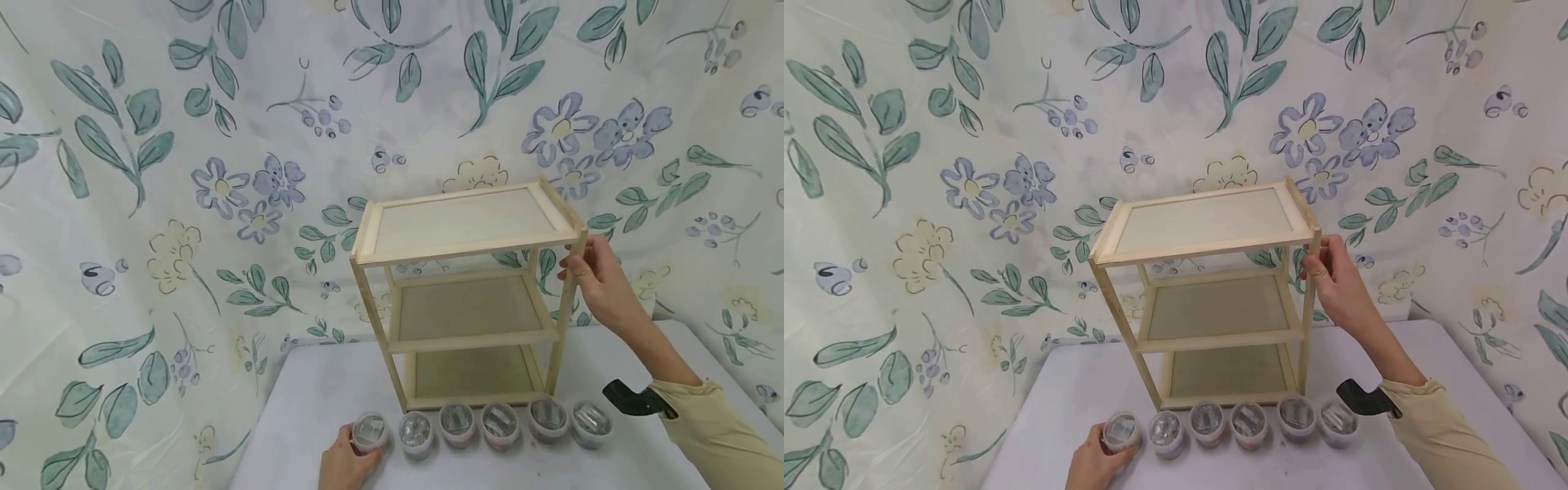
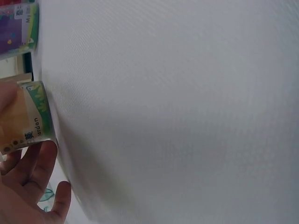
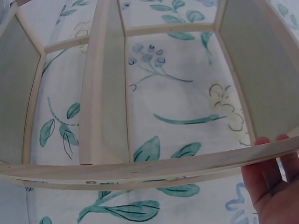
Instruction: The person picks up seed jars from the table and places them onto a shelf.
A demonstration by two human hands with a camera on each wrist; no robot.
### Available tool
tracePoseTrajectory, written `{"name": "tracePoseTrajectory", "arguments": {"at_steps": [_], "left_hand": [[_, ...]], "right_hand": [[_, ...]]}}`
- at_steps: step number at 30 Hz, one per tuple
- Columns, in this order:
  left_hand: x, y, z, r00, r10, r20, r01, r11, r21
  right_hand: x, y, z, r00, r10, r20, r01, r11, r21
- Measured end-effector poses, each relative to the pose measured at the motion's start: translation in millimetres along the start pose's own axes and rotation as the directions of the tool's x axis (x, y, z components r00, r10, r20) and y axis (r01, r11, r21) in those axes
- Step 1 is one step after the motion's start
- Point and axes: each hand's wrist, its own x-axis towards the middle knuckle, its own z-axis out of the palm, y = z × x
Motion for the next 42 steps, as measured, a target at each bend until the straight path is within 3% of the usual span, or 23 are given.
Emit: {"name": "tracePoseTrajectory", "arguments": {"at_steps": [30,42], "left_hand": [[0.3,4.0,-2.9,0.999,-0.016,0.03,0.015,1.0,0.026],[4.1,3.1,-4.4,1.0,-0.01,-0.02,0.011,1.0,0.027]], "right_hand": [[0.6,4.7,2.0,1.0,0.019,-0.001,-0.019,0.999,-0.038],[0.9,0.1,1.2,1.0,0.014,0.003,-0.014,1.0,-0.021]]}}
